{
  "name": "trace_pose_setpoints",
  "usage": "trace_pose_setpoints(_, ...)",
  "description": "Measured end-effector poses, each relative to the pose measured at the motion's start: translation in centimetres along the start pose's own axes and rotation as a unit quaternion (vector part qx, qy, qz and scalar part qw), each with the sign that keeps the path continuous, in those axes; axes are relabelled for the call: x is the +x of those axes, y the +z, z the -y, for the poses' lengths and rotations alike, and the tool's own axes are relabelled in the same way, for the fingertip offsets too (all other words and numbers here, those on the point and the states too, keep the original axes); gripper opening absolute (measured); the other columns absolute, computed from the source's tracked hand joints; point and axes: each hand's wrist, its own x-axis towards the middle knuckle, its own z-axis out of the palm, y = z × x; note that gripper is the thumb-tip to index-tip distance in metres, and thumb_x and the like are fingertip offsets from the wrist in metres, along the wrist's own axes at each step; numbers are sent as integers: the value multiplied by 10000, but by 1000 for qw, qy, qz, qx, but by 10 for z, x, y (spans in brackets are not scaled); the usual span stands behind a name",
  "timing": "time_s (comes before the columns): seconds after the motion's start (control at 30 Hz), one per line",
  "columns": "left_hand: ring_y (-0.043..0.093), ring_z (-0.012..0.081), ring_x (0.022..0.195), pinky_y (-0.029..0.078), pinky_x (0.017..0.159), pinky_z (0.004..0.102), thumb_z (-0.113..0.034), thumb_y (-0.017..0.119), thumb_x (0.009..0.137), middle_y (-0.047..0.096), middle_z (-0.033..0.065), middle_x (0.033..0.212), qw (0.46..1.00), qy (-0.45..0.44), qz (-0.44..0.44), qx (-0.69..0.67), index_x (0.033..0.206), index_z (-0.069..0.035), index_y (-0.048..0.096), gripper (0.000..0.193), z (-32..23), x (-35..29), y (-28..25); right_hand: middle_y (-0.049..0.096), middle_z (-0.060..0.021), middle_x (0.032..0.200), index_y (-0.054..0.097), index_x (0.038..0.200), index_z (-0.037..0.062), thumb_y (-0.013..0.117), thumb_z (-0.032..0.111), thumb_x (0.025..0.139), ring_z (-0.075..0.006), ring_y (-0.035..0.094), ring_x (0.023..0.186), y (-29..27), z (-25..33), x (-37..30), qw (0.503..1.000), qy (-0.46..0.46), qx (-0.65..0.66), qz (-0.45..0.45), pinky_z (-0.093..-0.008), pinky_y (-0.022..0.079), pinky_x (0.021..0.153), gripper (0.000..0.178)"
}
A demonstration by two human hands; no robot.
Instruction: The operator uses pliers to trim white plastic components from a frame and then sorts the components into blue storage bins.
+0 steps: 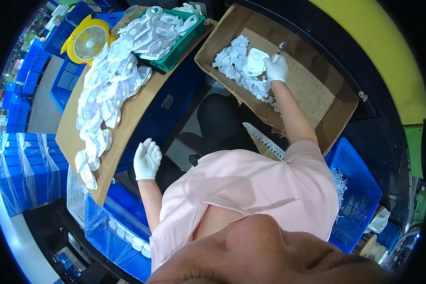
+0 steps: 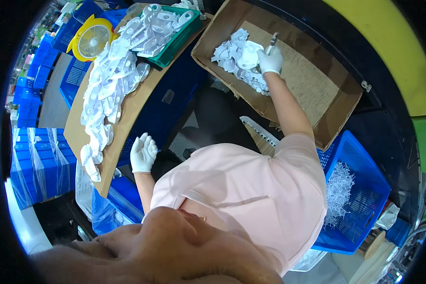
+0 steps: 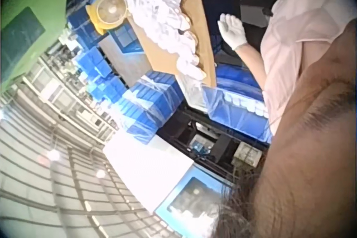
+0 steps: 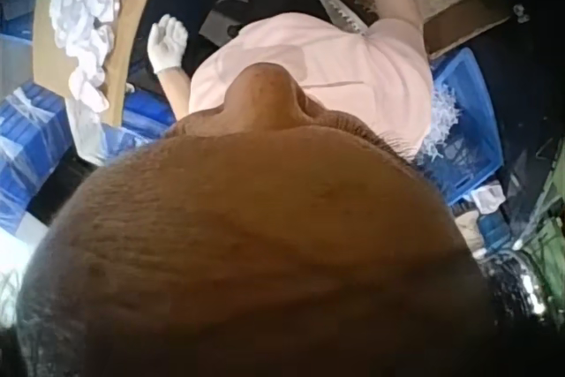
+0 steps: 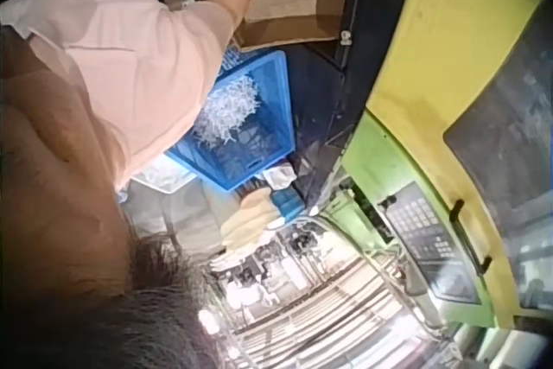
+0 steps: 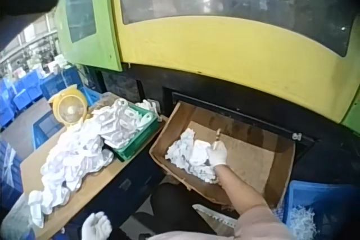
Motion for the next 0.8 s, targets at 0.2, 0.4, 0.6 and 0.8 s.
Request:
trace_pose_setpoints(0.2, 623, 285, 954, 521, 795, 398, -391, 456, 962, 635, 162, 1075, 989, -79, 120, 32, 1211, -1, 531, 469, 18, -1, 70, 589, -34, 758, 556, 833, 59, 621, 61, 789, -141, 586, 678, -27, 96, -75, 806, 203, 454, 320, -294, 483, 621, 78)
trace_pose_setpoints(0.4, 486, 391, 1199, 434, 935, 606, -430, 502, 924, 455, 176, 1344, 947, -101, 306, -17, 1427, -73, 294, 651, 50, -12, 140, 543, 3, 751, 555, 871, 67, 636, 101, 798, -101, 538, 677, -27, 174, -164, 780, 107, 401, 469, -235, 444, 637, 114)
trace_pose_setpoints(0.6, 505, 417, 1175, 493, 891, 549, -174, 595, 892, 490, 187, 1305, 936, -8, 353, 5, 1445, -130, 255, 651, 33, -30, 137, 640, -75, 960, 565, 1138, -8, 685, 171, 787, -114, 599, 822, -29, 187, -185, 833, -225, 159, 481, -263, 475, 780, 411)
trace_pose_setpoints(0.8, 521, 143, 1025, 424, 882, 284, -469, 674, 785, 526, 101, 1253, 916, 233, 174, 277, 1419, -36, 325, 844, 13, -51, 127, 574, -146, 869, 565, 1189, 83, 689, 194, 751, -342, 582, 808, -63, 202, -186, 684, -397, -1, 612, -395, 476, 727, 469)
